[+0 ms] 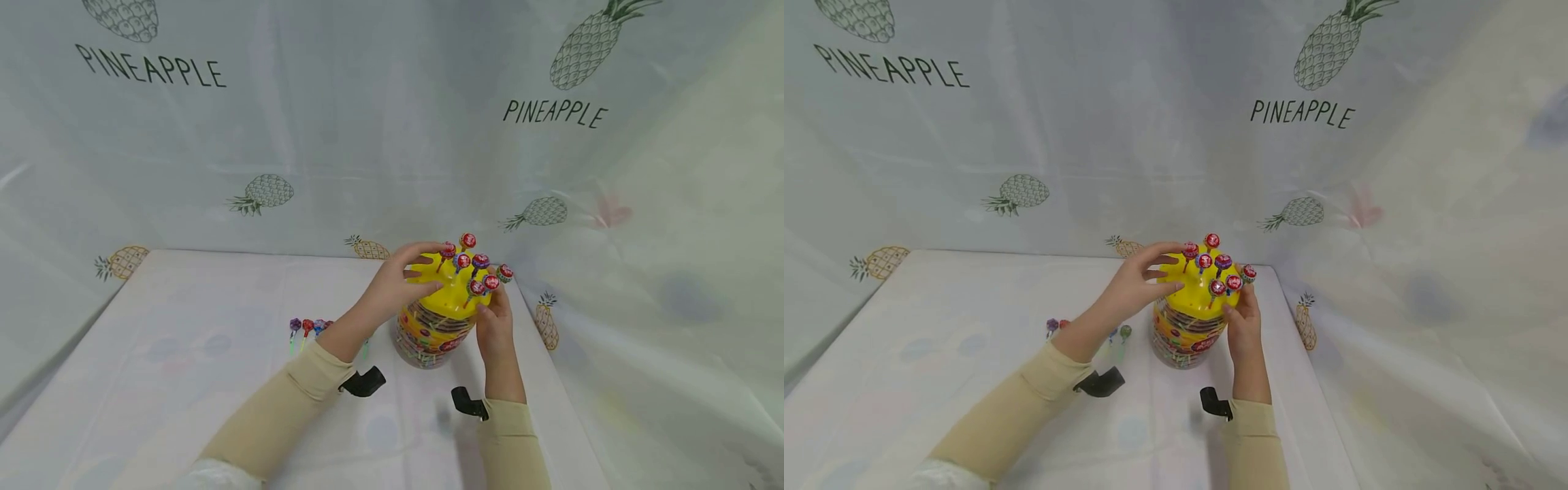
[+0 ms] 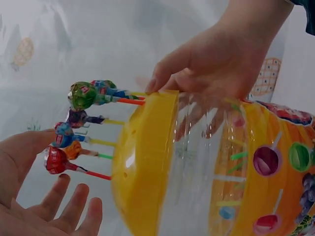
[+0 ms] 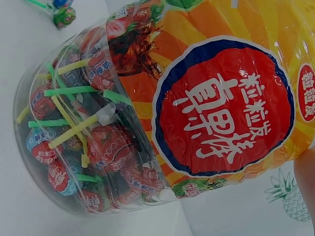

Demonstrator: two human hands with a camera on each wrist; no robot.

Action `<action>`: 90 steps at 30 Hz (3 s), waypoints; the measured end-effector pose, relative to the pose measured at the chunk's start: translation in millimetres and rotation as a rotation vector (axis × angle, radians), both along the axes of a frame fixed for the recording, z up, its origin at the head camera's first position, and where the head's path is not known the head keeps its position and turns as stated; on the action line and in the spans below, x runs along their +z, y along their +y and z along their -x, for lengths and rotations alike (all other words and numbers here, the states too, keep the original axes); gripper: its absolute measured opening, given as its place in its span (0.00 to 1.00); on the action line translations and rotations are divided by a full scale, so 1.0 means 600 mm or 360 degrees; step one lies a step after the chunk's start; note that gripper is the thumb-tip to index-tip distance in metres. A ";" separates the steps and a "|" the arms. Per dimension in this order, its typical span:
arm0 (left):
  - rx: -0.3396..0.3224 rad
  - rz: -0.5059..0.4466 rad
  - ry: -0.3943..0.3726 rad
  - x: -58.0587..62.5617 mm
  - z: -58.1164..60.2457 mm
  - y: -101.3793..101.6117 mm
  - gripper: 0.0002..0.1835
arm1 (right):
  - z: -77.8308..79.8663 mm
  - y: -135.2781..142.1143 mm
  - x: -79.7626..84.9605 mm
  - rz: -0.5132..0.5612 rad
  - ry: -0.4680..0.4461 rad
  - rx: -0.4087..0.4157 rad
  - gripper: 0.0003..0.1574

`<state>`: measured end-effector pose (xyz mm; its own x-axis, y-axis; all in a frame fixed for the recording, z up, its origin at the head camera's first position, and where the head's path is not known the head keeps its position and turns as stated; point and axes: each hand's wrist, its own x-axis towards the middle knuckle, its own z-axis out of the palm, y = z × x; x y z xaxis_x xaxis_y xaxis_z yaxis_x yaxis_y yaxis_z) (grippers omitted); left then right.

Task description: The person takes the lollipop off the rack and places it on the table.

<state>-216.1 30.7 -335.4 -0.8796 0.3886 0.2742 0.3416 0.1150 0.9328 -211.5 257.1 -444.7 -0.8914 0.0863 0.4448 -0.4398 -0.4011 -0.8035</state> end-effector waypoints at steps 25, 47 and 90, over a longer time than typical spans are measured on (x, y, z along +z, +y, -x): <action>0.0115 -0.0013 0.0087 0.008 -0.001 0.021 0.31 | -0.005 0.006 0.011 -0.0119 -0.0046 -0.0067 0.36; 0.0191 -0.0517 -0.0249 -0.086 -0.050 -0.057 0.31 | -0.001 -0.004 0.026 -0.0255 -0.0283 -0.0235 0.36; 0.0548 0.0344 -0.0567 -0.372 -0.098 -0.122 0.36 | 0.006 -0.008 0.018 -0.0128 -0.0193 -0.0249 0.32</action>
<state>-157.6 -42.5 -558.7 -0.9900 0.0762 -0.1189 -0.0831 0.3666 0.9267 -215.0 252.6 -434.0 -0.9174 0.1964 0.3461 -0.3897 -0.2677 -0.8812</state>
